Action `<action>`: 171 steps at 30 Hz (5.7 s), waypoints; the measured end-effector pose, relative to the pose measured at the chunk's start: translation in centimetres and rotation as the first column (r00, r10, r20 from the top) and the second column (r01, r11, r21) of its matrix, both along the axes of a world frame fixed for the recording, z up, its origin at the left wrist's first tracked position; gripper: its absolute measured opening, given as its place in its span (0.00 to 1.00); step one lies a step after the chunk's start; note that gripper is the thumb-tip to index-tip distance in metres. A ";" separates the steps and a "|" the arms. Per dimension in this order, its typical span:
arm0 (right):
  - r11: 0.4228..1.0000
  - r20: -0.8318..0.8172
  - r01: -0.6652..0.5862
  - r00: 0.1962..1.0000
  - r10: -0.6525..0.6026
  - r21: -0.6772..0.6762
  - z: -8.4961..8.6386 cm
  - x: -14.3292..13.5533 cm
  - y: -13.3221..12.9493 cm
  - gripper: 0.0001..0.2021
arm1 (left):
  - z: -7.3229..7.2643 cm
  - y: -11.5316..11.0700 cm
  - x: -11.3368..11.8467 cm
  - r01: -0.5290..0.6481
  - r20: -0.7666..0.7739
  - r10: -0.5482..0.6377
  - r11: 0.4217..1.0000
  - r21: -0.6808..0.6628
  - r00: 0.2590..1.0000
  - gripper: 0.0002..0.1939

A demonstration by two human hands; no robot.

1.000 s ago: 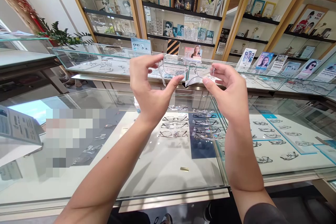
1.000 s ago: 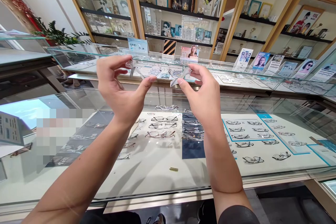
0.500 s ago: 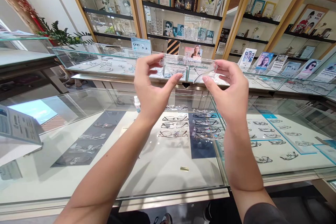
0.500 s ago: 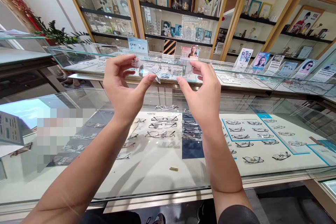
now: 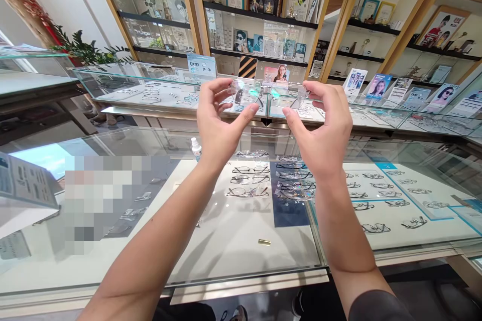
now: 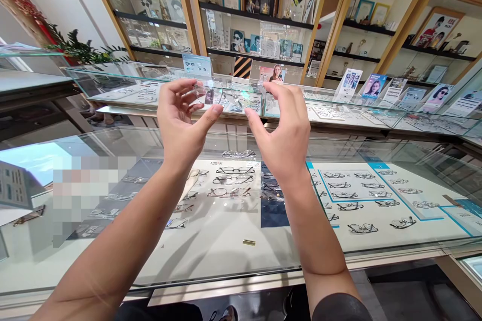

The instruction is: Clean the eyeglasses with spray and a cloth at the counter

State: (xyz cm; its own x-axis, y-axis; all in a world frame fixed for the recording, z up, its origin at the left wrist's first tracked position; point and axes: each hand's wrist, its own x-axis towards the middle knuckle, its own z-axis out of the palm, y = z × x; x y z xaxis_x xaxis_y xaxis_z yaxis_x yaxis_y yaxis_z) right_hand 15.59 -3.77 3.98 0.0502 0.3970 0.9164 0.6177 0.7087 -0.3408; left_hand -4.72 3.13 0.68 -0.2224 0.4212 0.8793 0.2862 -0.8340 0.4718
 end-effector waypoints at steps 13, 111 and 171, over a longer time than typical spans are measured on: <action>0.997 -0.006 -0.058 0.998 0.058 -0.058 -1.1 -0.2 2.3 0.21 | -0.1 -0.8 0.3 -0.212 0.018 0.212 0.960 0.182 0.977 0.36; 0.596 -0.338 -0.627 0.776 0.533 -0.502 -0.1 1.6 3.4 0.06 | 0.7 -1.4 -0.1 0.181 -0.320 -0.180 0.983 -0.027 0.930 0.39; 0.914 0.107 0.122 0.990 -0.087 -0.387 -13.9 5.5 6.8 0.27 | -6.2 -1.1 -3.0 -0.358 -0.818 -0.482 0.738 -0.572 0.314 0.09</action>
State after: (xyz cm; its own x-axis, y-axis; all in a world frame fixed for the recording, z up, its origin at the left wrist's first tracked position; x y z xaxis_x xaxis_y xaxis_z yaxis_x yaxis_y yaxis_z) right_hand 21.09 3.01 -9.92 0.0398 0.7220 0.6907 0.7200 0.4586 -0.5209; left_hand -7.72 2.05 -5.48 0.5525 0.8335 -0.0068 0.8032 -0.5303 0.2713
